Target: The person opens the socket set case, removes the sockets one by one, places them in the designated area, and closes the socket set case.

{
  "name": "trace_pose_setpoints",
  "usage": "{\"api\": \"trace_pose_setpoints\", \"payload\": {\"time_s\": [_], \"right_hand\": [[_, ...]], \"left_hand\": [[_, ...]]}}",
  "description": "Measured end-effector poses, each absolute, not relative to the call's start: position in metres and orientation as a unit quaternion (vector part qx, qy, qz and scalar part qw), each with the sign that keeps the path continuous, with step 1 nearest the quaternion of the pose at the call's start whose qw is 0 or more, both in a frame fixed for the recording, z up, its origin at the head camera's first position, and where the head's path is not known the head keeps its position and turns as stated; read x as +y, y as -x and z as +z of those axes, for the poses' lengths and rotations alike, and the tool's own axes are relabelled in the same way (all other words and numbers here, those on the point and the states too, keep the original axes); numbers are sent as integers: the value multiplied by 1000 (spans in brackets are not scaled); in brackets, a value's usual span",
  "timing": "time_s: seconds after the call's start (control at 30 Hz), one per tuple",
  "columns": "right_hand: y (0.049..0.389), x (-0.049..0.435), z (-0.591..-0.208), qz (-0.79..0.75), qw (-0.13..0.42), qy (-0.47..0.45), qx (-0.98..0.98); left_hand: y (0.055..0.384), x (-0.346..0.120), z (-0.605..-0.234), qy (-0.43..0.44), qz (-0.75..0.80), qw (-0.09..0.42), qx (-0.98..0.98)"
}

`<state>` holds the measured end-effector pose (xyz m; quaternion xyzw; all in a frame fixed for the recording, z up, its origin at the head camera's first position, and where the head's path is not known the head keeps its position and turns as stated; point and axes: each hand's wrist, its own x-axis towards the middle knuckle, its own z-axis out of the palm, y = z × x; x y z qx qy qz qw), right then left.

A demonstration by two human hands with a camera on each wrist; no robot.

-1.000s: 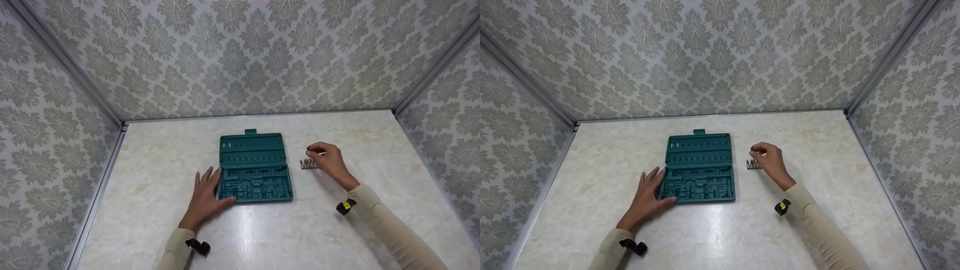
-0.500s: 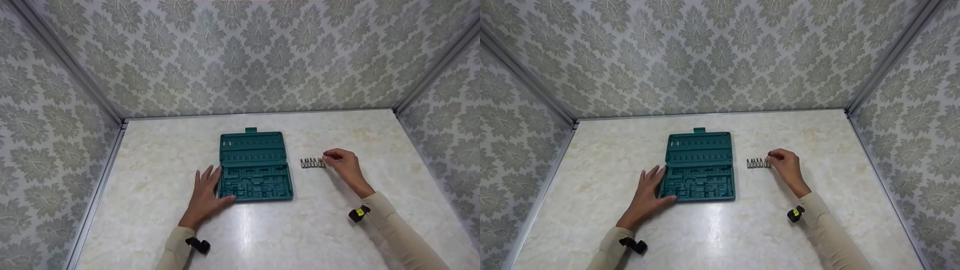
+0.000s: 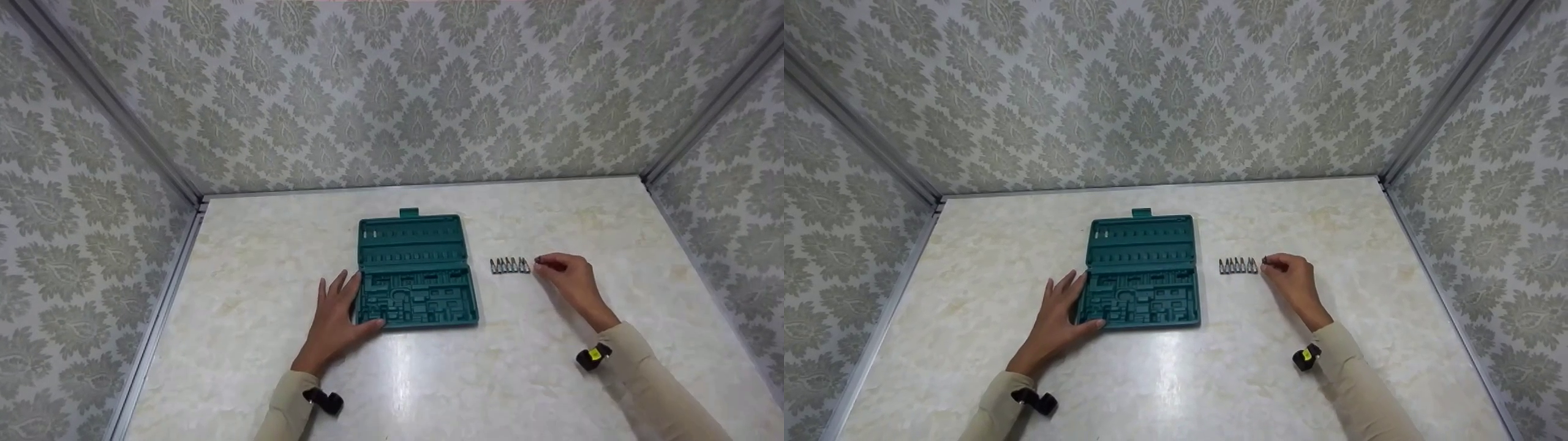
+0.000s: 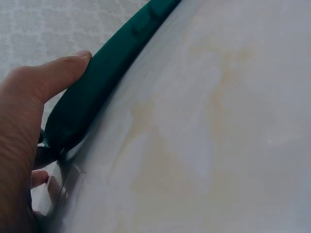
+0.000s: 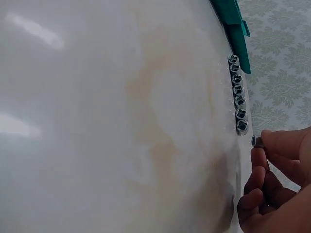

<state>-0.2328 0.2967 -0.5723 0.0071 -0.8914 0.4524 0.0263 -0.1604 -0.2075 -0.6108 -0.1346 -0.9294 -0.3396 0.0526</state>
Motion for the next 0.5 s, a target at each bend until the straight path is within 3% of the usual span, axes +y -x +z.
{"api": "trace_pose_setpoints", "payload": {"time_s": [0.5], "right_hand": [[237, 292, -580, 449, 39, 13, -893]], "left_hand": [[160, -208, -613, 133, -346, 53, -927]]}}
